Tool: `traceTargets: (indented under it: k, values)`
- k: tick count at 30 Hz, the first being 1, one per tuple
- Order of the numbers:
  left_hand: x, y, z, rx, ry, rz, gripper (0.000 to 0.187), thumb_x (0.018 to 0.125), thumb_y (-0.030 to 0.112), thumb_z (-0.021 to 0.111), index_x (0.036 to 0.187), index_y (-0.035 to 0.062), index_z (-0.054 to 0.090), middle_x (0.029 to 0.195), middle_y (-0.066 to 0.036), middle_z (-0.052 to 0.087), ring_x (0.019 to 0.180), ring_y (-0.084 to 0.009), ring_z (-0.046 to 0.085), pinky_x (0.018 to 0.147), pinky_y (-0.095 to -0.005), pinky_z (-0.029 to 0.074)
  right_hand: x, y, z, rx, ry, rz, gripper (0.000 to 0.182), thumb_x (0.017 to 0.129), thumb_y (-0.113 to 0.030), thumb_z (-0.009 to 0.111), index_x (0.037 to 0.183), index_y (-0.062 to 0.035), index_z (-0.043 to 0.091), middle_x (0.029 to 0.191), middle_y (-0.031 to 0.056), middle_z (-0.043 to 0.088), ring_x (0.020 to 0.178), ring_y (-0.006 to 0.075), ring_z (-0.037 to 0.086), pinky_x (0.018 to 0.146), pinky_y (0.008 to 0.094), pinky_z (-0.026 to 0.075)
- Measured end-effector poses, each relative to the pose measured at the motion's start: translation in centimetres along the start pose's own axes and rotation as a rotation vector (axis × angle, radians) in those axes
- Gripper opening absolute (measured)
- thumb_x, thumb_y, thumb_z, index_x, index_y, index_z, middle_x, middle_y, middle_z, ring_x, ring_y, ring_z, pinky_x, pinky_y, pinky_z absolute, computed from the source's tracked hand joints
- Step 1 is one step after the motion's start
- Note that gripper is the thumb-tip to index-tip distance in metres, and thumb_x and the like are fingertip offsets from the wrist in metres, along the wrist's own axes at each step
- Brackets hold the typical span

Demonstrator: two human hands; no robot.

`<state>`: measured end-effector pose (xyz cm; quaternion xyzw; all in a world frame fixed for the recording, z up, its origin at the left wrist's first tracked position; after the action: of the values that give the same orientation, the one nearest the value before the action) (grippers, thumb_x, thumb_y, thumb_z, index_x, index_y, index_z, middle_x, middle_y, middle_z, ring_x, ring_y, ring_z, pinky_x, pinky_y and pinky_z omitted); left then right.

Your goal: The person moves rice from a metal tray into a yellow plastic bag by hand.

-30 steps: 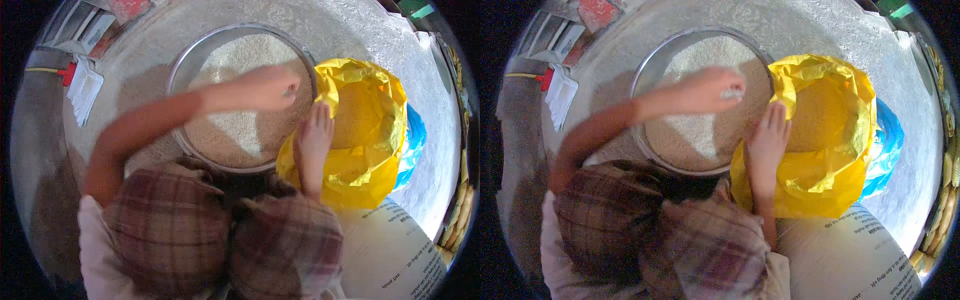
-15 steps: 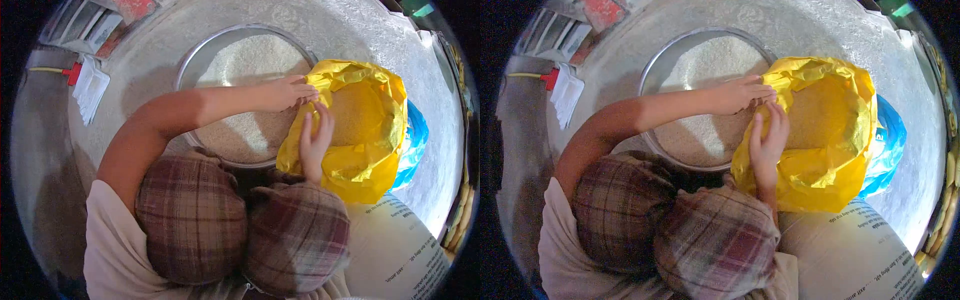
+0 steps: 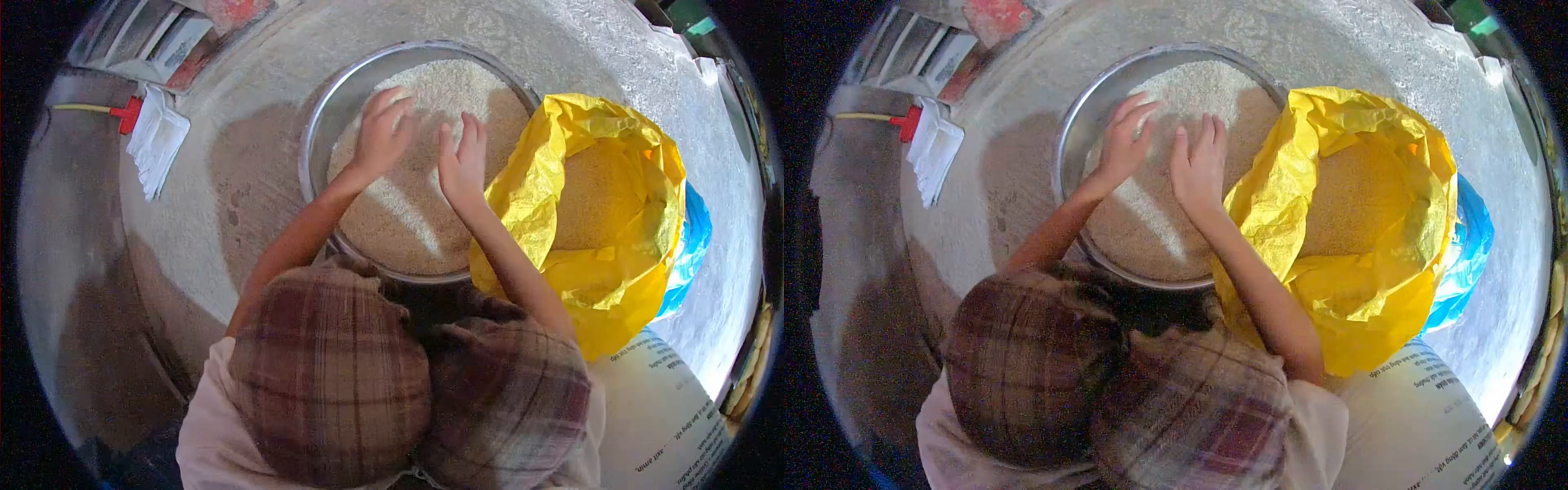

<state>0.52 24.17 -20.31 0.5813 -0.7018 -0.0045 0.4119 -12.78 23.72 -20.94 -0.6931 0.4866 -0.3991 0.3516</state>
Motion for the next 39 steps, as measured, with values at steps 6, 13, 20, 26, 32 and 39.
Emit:
traceTargets:
  k: [6,13,20,26,32,39]
  values:
    - [-6.7,-7.7,4.2,-0.100,-0.004,-0.510,0.032,0.077,0.025,0.045,0.097,0.0019,0.050,0.098,-0.017,0.048,0.095,-0.0292,0.043,0.082,-0.0322,0.032,-2.4,4.7,3.3,-0.314,0.165,0.030,0.047,0.080,-0.023,0.035,0.111,0.0112,0.028,0.118,0.0263,0.026,0.112,0.0357,0.023,0.094,0.0377,0.016]
    - [-9.6,-7.1,7.1,-0.839,-0.013,-0.847,0.035,0.079,0.028,0.038,0.099,0.0019,0.049,0.101,-0.011,0.050,0.094,-0.0232,0.046,0.081,-0.0333,0.034,-2.4,8.9,5.4,0.542,0.204,0.450,0.037,0.082,-0.022,0.028,0.102,0.0053,0.044,0.103,0.0196,0.044,0.101,0.0296,0.038,0.088,0.0331,0.027]
    - [-8.8,-2.0,10.0,-1.775,-0.008,-1.329,0.037,0.081,0.029,0.030,0.101,0.0037,0.047,0.099,-0.011,0.051,0.093,-0.0245,0.048,0.083,-0.0359,0.036,-3.3,8.9,8.3,1.238,0.326,0.766,0.038,0.079,-0.026,0.030,0.098,0.0018,0.046,0.097,0.0137,0.048,0.089,0.0229,0.047,0.078,0.0318,0.036]
    - [-1.8,2.6,6.8,-1.752,0.019,-1.189,0.034,0.079,0.026,0.030,0.094,0.0026,0.051,0.090,-0.012,0.055,0.083,-0.0260,0.053,0.077,-0.0364,0.041,-0.7,5.1,3.6,1.186,0.412,0.734,0.040,0.081,-0.032,0.027,0.102,-0.0023,0.044,0.100,0.0098,0.049,0.092,0.0234,0.047,0.083,0.0338,0.034]
    - [5.1,13.0,7.6,-2.189,-0.285,-1.022,0.021,0.074,0.021,0.037,0.076,0.0057,0.051,0.072,-0.010,0.056,0.067,-0.0243,0.055,0.065,-0.0373,0.045,0.2,-2.0,-7.3,1.275,0.542,0.512,0.038,0.081,-0.029,0.024,0.101,-0.0035,0.044,0.100,0.0096,0.049,0.092,0.0229,0.048,0.083,0.0344,0.036]
    - [6.7,18.1,9.3,-0.730,-0.914,-0.245,0.022,0.077,0.021,0.046,0.082,0.0029,0.057,0.077,-0.006,0.056,0.072,-0.0144,0.053,0.065,-0.0271,0.041,-6.6,0.2,-20.3,0.385,0.796,0.356,0.039,0.081,-0.030,0.033,0.105,-0.0013,0.043,0.102,0.0110,0.048,0.101,0.0189,0.041,0.085,0.0340,0.031]
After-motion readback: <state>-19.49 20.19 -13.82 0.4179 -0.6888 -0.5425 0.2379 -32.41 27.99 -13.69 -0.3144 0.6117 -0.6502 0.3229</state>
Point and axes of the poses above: each hand's wrist, its own x-axis towards the middle knuckle, its own z-axis out of the palm, y = z × x, the point moved 8 cm from there along x, towards the middle knuckle
